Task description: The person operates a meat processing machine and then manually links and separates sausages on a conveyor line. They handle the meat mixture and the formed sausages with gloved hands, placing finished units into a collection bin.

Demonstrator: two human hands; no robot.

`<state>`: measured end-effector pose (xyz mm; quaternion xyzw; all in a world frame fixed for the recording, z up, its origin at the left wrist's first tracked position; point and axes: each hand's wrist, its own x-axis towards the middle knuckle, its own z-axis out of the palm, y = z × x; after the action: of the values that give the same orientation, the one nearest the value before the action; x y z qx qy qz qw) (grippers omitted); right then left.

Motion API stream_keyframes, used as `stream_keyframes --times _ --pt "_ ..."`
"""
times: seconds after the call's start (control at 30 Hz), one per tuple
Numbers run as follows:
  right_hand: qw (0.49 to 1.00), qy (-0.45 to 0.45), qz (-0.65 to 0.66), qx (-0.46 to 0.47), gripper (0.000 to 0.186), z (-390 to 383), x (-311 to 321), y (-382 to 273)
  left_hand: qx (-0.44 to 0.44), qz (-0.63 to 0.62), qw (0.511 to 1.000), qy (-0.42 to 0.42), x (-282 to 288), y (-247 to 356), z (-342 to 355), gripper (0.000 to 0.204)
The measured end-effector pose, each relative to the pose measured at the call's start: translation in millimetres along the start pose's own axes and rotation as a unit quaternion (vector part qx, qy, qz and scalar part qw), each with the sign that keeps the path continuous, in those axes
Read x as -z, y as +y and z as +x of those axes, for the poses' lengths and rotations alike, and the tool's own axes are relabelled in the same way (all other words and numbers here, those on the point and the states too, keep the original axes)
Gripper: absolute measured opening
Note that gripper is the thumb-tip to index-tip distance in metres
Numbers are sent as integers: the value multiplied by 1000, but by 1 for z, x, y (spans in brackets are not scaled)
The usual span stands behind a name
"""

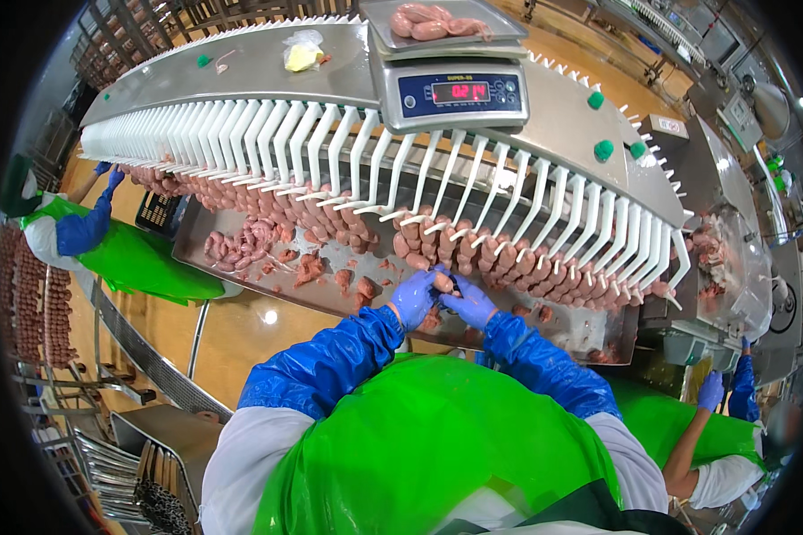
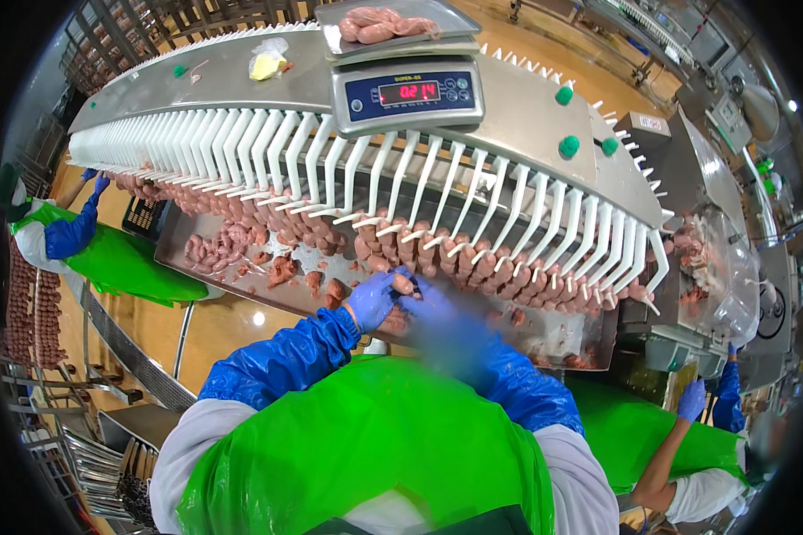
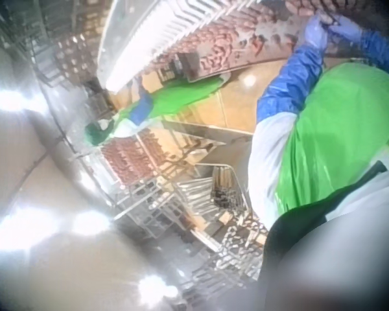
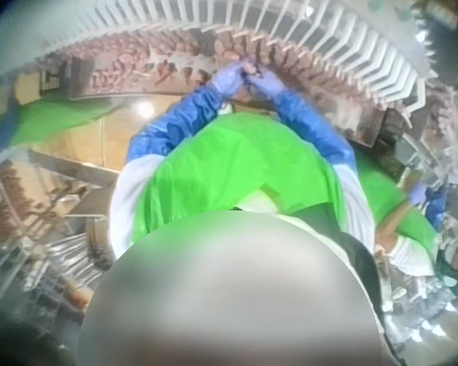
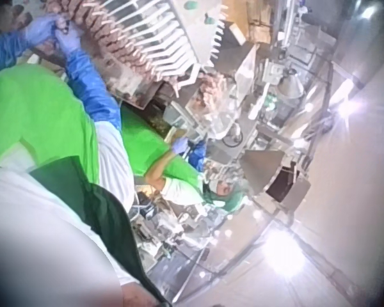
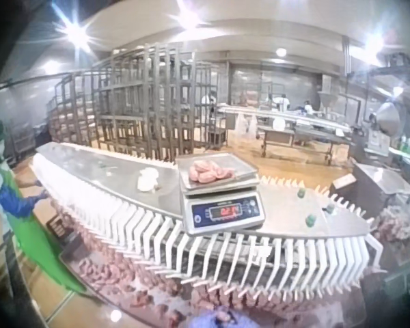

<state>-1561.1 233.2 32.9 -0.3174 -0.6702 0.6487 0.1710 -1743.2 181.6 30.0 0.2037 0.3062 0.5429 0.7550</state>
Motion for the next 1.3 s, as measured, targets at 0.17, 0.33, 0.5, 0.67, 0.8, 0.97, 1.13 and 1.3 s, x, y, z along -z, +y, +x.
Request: stream_keyframes --times 0.17,0.33,0.5,0.67,0.8,0.97,1.13,1.3 --pt "983 -75 -131 -101 27 12 24 -1 -133 539 804 214 -11 30 -31 34" --pt "954 -144 -223 143 27 -20 29 -85 -231 870 425 -91 -31 70 -32 31" --pt "836 15 -549 -3 24 -3 15 -80 9 577 807 -126 -14 87 -31 19" --pt "820 92 -563 -46 24 36 33 -22 20 500 864 -57 -19 94 -43 22" --pt "832 8 -543 -116 31 31 66 18 10 305 951 -43 -10 119 -53 33" --pt "948 -48 -305 81 42 28 18 -29 5 99 990 -96 3 125 -56 33" --pt "965 148 -169 137 42 105 -20 3 -60 545 815 -188 -14 150 -56 31" --pt "972 17 -115 203 31 115 -30 -11 89 390 909 -120 -26 171 -75 27"
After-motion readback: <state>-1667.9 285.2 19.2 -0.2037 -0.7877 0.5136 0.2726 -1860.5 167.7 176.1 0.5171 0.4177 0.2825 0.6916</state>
